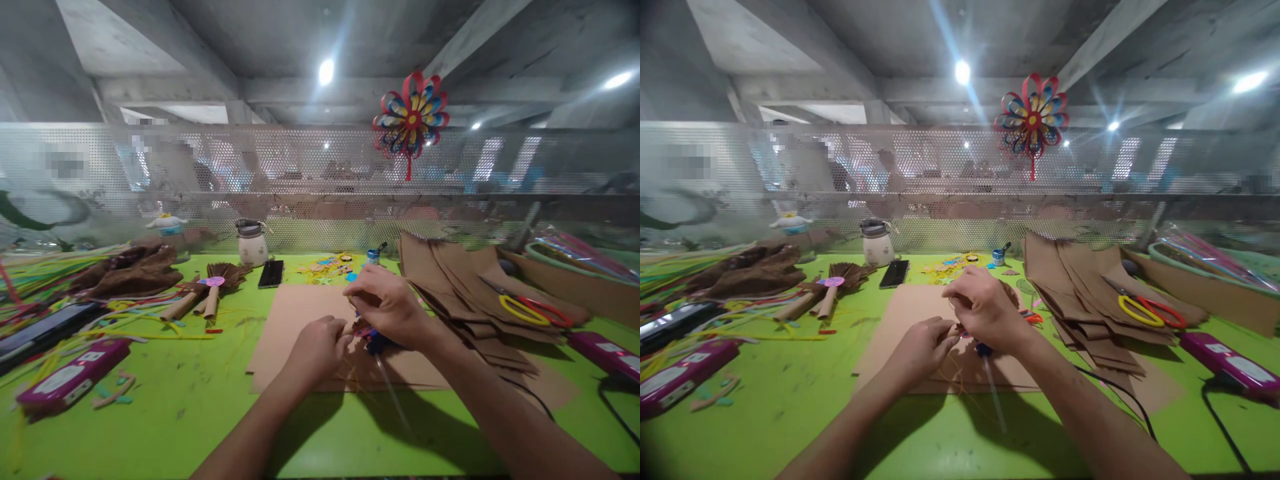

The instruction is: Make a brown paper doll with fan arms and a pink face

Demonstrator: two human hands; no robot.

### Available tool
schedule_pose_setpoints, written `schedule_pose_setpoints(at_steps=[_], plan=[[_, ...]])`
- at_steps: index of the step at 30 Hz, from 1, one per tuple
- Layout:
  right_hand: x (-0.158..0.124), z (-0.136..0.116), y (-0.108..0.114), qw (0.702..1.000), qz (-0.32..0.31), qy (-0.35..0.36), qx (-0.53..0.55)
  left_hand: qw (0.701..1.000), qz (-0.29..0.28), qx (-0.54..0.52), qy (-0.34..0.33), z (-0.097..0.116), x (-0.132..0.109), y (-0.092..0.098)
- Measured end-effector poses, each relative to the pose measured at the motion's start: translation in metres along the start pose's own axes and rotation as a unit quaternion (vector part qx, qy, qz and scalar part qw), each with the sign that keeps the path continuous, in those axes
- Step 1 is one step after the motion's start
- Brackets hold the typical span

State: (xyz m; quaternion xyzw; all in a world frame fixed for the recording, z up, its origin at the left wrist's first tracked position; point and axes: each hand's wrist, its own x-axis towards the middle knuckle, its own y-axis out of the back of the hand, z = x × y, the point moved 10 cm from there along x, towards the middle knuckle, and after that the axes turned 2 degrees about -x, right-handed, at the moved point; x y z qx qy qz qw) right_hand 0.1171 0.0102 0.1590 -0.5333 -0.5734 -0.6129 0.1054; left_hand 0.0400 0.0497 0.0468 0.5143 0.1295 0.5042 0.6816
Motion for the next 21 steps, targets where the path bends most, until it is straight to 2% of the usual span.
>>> schedule_pose_setpoints(at_steps=[4, 11, 16, 19, 21], plan=[[0.005, -0.011, -0.009, 0.999, -0.032, 0.024, -0.031, 1.0, 0.012, -0.009, 0.002, -0.002, -0.002, 0.0], [0.003, -0.017, -0.025, 0.994, -0.098, 0.012, -0.049, 0.998, 0.031, -0.049, -0.007, -0.006, -0.001, -0.004], [-0.001, -0.025, -0.035, 0.986, -0.127, 0.052, -0.09, 0.998, 0.042, -0.052, -0.01, -0.006, -0.002, -0.004], [0.002, -0.027, -0.032, 0.98, -0.131, 0.069, -0.132, 0.997, 0.033, -0.069, -0.008, -0.004, -0.002, -0.002], [0.007, -0.029, -0.022, 0.978, -0.12, 0.071, -0.153, 0.995, 0.033, -0.091, -0.003, -0.004, -0.001, 0.003]])
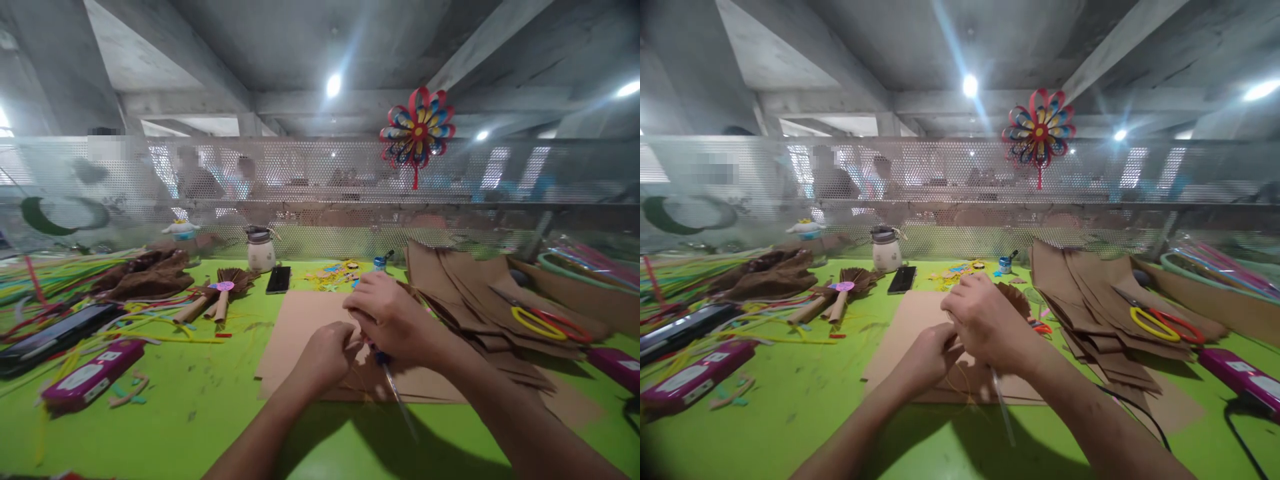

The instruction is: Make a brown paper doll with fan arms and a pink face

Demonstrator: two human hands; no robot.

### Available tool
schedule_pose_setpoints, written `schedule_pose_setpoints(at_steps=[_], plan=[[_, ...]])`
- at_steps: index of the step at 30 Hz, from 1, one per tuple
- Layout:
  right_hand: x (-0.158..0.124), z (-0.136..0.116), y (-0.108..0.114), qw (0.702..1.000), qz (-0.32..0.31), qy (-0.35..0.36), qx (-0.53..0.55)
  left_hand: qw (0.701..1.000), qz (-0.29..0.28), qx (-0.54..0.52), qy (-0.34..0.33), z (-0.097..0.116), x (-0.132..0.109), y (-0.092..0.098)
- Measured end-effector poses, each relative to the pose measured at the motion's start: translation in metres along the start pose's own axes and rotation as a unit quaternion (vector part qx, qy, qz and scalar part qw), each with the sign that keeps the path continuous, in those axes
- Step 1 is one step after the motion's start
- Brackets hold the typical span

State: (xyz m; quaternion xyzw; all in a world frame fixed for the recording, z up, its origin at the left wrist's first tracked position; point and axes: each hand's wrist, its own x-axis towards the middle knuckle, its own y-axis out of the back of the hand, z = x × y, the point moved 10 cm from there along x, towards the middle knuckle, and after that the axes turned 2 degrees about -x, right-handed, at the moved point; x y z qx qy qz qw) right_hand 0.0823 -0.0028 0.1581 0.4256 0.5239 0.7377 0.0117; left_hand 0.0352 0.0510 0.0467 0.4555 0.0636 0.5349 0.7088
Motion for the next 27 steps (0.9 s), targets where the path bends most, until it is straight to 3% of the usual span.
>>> schedule_pose_setpoints(at_steps=[2, 5, 7, 9, 12, 15, 19, 23, 27], plan=[[0.003, 0.004, 0.02, 0.999, 0.035, -0.008, 0.003, 0.999, 0.004, -0.036, 0.014, -0.002, 0.002, 0.005], [-0.002, 0.022, 0.064, 0.986, 0.156, -0.052, 0.04, 0.986, 0.007, -0.152, 0.063, -0.01, 0.006, 0.01], [-0.016, 0.046, 0.086, 0.956, 0.254, -0.126, 0.075, 0.955, 0.018, -0.275, 0.111, -0.019, 0.007, 0.013], [-0.035, 0.074, 0.085, 0.919, 0.303, -0.215, 0.133, 0.903, 0.044, -0.4, 0.15, -0.028, 0.006, 0.016], [-0.053, 0.105, 0.044, 0.878, 0.282, -0.315, 0.224, 0.827, 0.091, -0.529, 0.165, -0.036, 0.005, 0.025], [-0.057, 0.11, -0.016, 0.85, 0.226, -0.346, 0.326, 0.777, 0.124, -0.595, 0.164, -0.043, 0.004, 0.032], [-0.043, 0.067, -0.096, 0.822, 0.053, -0.317, 0.47, 0.736, 0.167, -0.634, 0.167, -0.051, 0.002, 0.036], [-0.038, 0.022, -0.126, 0.788, -0.014, -0.279, 0.549, 0.714, 0.185, -0.656, 0.16, -0.05, 0.002, 0.033], [-0.049, 0.008, -0.155, 0.752, -0.075, -0.322, 0.57, 0.718, 0.209, -0.645, 0.158, -0.049, 0.0, 0.034]])
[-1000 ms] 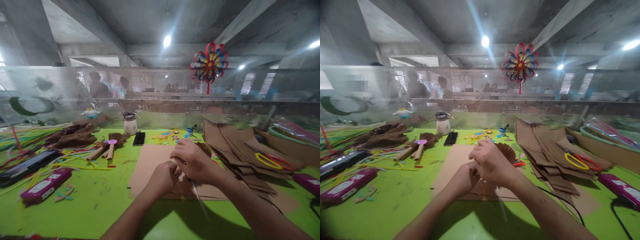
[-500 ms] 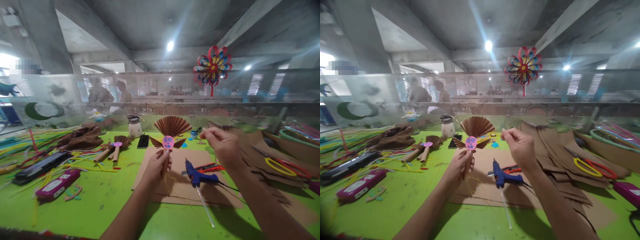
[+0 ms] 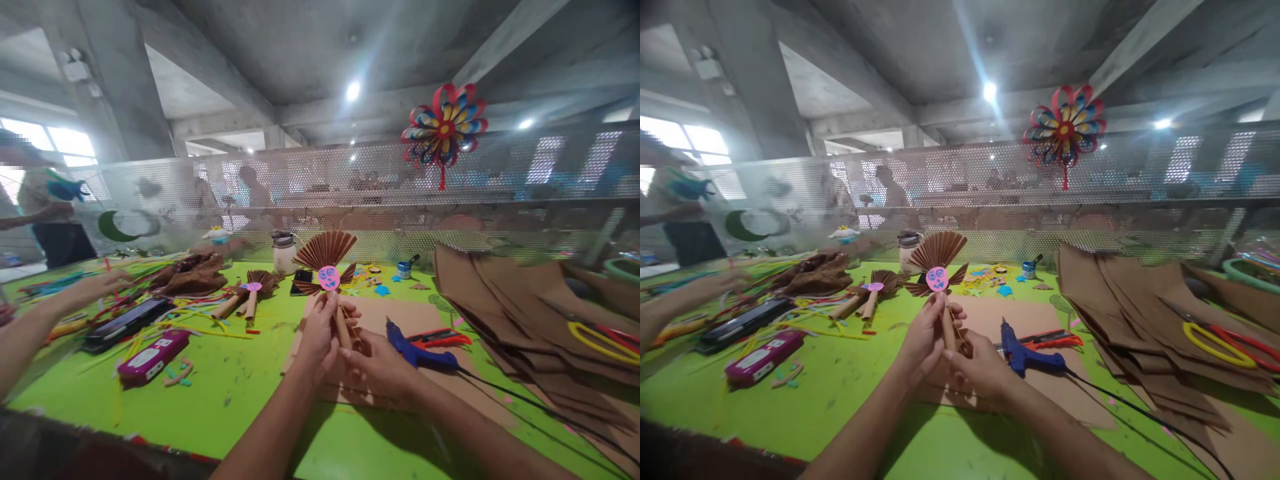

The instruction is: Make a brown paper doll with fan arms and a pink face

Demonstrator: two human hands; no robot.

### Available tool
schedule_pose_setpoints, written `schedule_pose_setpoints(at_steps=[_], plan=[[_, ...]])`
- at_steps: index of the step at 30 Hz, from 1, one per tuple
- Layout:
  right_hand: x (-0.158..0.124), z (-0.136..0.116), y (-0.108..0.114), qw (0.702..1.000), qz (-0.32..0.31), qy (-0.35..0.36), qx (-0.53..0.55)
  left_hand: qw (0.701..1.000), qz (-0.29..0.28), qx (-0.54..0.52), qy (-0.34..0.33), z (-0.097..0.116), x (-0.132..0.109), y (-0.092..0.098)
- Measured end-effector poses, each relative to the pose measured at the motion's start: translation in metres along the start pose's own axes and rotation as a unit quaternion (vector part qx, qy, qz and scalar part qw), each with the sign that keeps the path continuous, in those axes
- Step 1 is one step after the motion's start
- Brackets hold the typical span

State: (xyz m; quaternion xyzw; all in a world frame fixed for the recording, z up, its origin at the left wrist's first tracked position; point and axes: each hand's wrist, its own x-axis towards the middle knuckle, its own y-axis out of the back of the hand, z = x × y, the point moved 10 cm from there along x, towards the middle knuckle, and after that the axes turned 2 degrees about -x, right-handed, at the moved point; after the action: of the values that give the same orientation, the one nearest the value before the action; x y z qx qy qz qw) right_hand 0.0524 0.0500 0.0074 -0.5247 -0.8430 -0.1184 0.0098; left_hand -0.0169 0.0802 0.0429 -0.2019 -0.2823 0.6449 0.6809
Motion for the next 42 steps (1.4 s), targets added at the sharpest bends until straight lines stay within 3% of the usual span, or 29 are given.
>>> schedule_pose_setpoints(at_steps=[3, 10, 18, 25, 35, 39, 42], plan=[[-0.001, 0.012, -0.007, 0.999, -0.023, -0.03, -0.033, 1.0, 0.008, 0.0, -0.01, 0.001, 0.0, 0.002], [-0.008, 0.004, -0.013, 0.995, -0.049, -0.025, -0.082, 0.999, 0.013, -0.04, 0.014, -0.002, 0.003, 0.008], [-0.01, 0.014, -0.031, 0.995, -0.095, -0.035, 0.021, 0.997, 0.076, -0.031, 0.005, 0.007, 0.007, 0.024], [-0.021, 0.018, -0.052, 0.988, -0.146, -0.046, -0.017, 0.997, 0.073, -0.012, -0.013, 0.007, 0.005, 0.021], [-0.024, 0.021, -0.055, 0.983, -0.154, -0.085, 0.05, 0.996, 0.058, 0.027, -0.057, 0.019, 0.009, 0.023], [-0.043, 0.01, -0.069, 0.968, -0.228, -0.108, 0.009, 0.993, 0.075, 0.046, -0.074, 0.023, 0.012, 0.031], [-0.063, -0.005, -0.077, 0.948, -0.306, -0.083, -0.04, 0.989, 0.12, 0.059, -0.069, 0.031, 0.017, 0.049]])
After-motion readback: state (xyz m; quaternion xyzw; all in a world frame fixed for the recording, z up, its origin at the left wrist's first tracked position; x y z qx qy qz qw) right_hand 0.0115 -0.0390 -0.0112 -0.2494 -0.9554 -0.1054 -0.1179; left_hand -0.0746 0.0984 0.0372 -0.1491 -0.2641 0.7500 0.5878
